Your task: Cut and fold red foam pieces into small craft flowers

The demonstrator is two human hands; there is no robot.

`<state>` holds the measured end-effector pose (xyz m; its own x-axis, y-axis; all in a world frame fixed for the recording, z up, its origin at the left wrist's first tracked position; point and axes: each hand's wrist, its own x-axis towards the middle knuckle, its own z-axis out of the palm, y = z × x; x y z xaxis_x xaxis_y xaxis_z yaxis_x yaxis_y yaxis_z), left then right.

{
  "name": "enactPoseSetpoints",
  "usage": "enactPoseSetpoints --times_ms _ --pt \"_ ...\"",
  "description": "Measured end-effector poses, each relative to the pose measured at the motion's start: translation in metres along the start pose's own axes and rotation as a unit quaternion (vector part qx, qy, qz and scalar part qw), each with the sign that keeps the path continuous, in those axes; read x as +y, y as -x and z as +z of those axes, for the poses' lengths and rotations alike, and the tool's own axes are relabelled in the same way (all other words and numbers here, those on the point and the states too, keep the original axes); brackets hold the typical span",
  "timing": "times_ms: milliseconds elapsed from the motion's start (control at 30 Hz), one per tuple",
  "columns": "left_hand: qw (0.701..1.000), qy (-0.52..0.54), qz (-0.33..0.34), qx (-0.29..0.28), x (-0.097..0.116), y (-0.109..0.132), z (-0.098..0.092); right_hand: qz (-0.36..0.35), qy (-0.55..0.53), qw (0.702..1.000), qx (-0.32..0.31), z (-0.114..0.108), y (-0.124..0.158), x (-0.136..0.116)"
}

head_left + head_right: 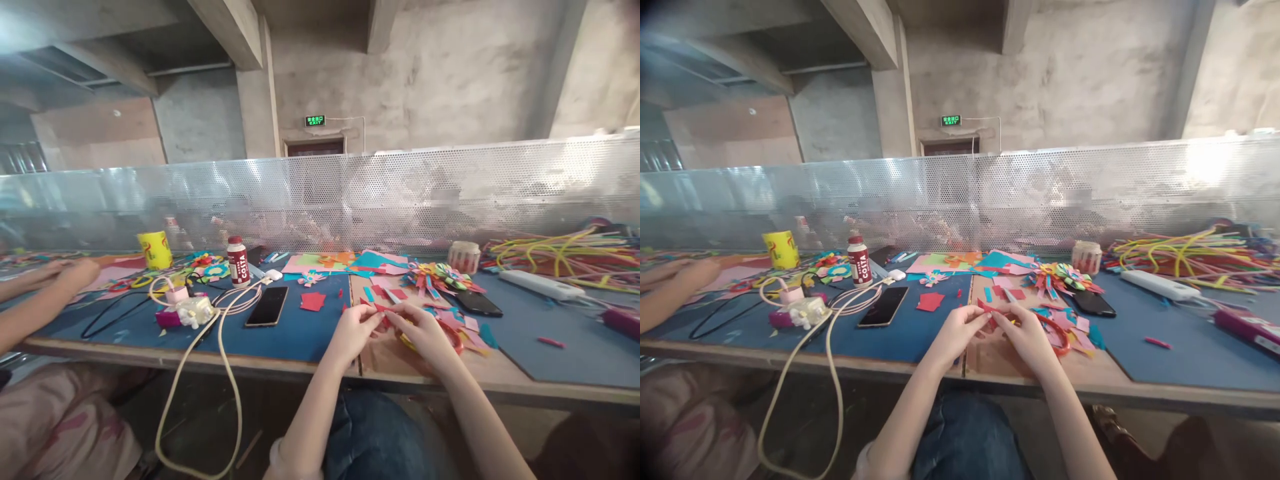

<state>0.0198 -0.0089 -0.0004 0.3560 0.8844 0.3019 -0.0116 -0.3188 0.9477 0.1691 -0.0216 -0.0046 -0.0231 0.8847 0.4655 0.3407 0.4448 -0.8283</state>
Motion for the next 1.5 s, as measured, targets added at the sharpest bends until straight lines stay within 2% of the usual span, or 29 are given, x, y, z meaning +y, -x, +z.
enactPoseSetpoints --times_ms 100,233,300,367,467,667,933,1500 --pt "0.999 -0.044 0.017 0.015 0.005 0.002 -0.019 0.013 -0.043 0.999 -0.009 0.017 -0.006 -0.007" --pt "0.997 -0.073 -0.003 0.02 0.009 0.007 -0.046 0.035 -0.041 0.998 -0.013 0.044 -0.011 -0.014" --pt "0.995 -0.101 -0.013 0.023 0.011 0.011 -0.055 0.04 -0.035 0.998 -0.016 0.052 -0.012 -0.017" --pt "0.992 -0.124 -0.023 0.022 0.012 0.015 -0.061 0.04 -0.019 0.998 -0.051 0.054 -0.011 -0.019" --pt "0.99 -0.136 -0.042 0.019 0.01 0.019 -0.062 0.037 0.021 0.996 -0.084 0.054 -0.01 -0.019" --pt "0.977 -0.192 -0.083 0.029 0.004 0.024 -0.062 -0.013 0.079 0.993 -0.089 0.057 -0.007 -0.009" --pt "0.981 -0.174 -0.09 0.006 -0.001 0.022 -0.063 -0.078 0.112 0.989 -0.058 0.056 -0.005 -0.009" --pt "0.984 -0.156 -0.086 0.014 -0.002 0.023 -0.061 -0.089 0.136 0.985 -0.06 0.054 -0.002 -0.009"
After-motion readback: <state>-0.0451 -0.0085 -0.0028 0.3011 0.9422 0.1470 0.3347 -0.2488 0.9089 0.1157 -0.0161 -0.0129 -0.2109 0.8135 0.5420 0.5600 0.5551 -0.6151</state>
